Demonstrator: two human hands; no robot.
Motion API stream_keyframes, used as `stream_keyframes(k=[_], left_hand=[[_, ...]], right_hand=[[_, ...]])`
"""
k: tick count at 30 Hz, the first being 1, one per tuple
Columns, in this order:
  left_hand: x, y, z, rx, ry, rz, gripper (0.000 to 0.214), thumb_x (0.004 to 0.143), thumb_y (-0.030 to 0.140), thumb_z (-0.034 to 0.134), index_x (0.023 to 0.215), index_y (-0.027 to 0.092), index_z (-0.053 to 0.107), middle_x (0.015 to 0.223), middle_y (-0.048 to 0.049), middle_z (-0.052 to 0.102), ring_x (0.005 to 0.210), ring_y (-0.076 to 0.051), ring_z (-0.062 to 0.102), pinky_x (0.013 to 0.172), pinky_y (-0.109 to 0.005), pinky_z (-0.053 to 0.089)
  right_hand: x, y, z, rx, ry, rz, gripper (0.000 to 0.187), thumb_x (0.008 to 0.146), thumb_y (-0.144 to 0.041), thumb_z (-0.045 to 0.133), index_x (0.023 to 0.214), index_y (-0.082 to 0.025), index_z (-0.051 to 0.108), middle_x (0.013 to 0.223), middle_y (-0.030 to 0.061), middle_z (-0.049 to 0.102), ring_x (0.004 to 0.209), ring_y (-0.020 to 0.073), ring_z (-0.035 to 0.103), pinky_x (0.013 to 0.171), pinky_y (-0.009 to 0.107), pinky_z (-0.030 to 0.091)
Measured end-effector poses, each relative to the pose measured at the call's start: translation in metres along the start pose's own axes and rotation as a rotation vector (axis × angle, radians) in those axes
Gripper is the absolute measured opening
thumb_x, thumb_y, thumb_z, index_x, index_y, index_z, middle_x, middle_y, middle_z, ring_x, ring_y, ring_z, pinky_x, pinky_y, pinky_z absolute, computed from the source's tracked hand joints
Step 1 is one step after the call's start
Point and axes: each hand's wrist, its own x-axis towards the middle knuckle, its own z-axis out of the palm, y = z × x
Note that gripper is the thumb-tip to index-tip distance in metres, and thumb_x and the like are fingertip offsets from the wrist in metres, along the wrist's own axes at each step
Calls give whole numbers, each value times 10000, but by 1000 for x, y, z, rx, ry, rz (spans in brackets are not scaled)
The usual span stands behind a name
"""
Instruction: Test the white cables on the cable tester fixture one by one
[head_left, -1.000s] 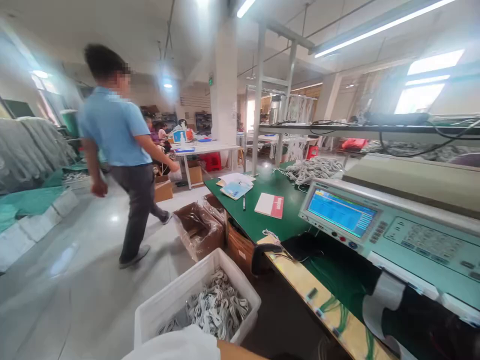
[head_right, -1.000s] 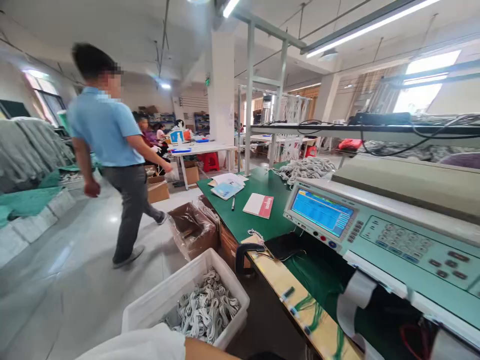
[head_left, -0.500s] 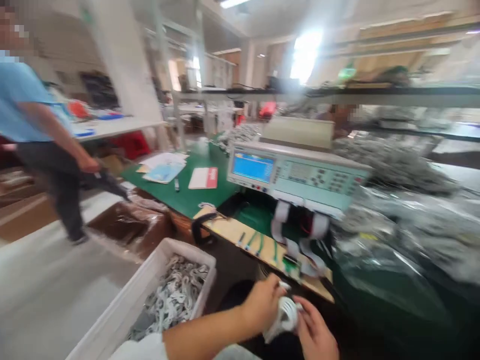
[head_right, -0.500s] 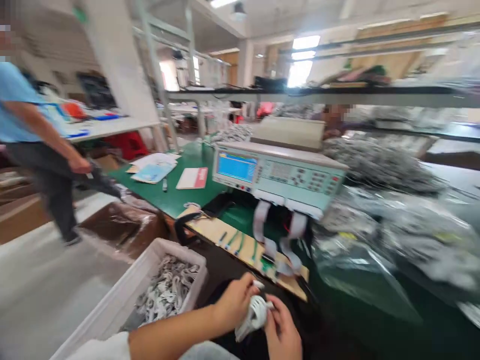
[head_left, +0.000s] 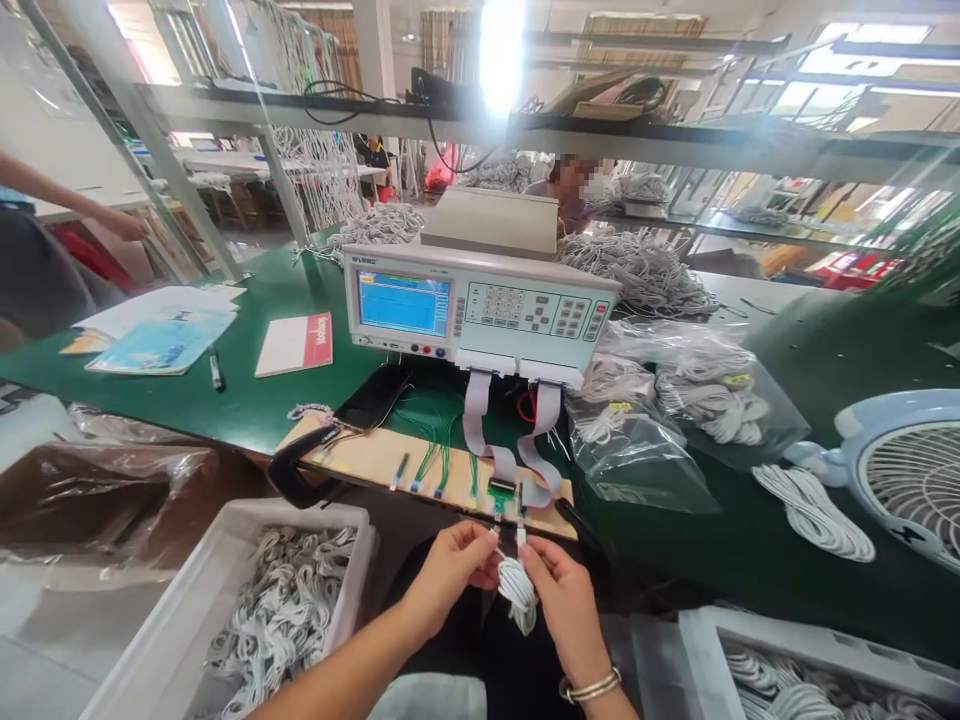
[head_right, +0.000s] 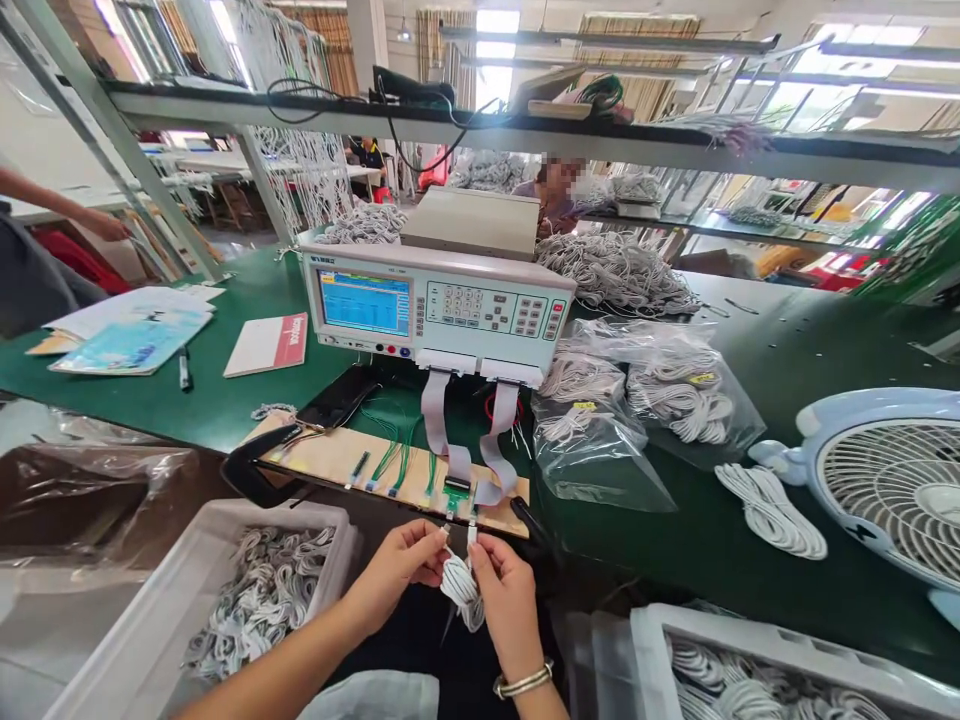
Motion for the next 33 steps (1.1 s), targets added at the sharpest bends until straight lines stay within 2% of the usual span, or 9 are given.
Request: stream_keyframes(k=[3,6,11,15,20,23,25,29,33], left_hand=[[-1,2,0,-38,5,-6,296,635,408,573,689,123,513,631,-20,583,508,-79,508,504,-207,420],[-1,3,1,-87,-18,-26,286,631,394,583,676,123,504,633,-23,587,506,-74,513,487,-190,412],[-2,2,2,-133,-30,-47,281,623,376,598,667,120,493,622,-22,578,501,-66,517,481,-174,406],[-1,2,4,-122,-3,-48,280,617,371,604,653,116,494,609,-17,573,483,-57,504,471,-167,398],[2,-4,13,-143,88,4,295,580,372,627,629,112,496,582,-16,567,446,-50,477,451,-169,376],[1,-9,19,-193,186,78,311,577,397,625,608,118,492,562,-8,557,453,-55,472,466,-179,379],[-1,-12,22,-235,203,104,313,584,405,621,618,118,501,573,-10,557,475,-60,478,493,-188,389],[1,-14,22,-285,185,107,318,541,386,659,636,110,535,582,-9,553,483,-58,467,501,-188,379],[7,-11,18,-268,192,125,329,512,394,671,608,106,544,511,18,495,427,-46,409,435,-178,317]], right_hand=[[0,-2,1,51,-14,29,278,661,-337,601,843,-127,621,595,15,618,567,162,543,524,242,420],[1,-2,6,240,-38,96,221,653,-312,620,789,-138,621,558,-7,600,515,136,526,487,227,404],[2,2,18,506,22,161,144,617,-270,660,677,-149,609,536,-26,597,455,93,493,446,194,377],[1,0,15,451,22,108,163,626,-279,654,708,-144,611,538,-25,603,481,107,506,470,205,385],[-2,-7,5,311,-103,58,251,638,-311,638,817,-136,616,609,-1,634,563,141,544,519,225,405],[-4,-6,4,290,-88,32,271,635,-340,633,821,-144,617,643,4,642,589,145,553,545,227,415],[-6,-5,5,283,-72,28,274,639,-344,627,834,-151,612,670,8,645,610,146,558,556,224,417],[-7,-2,9,267,-75,65,318,642,-353,619,890,-157,590,659,5,636,547,134,541,480,210,397],[-1,-1,14,222,-63,110,378,599,-401,635,881,-153,589,526,-27,585,396,95,457,368,182,322]])
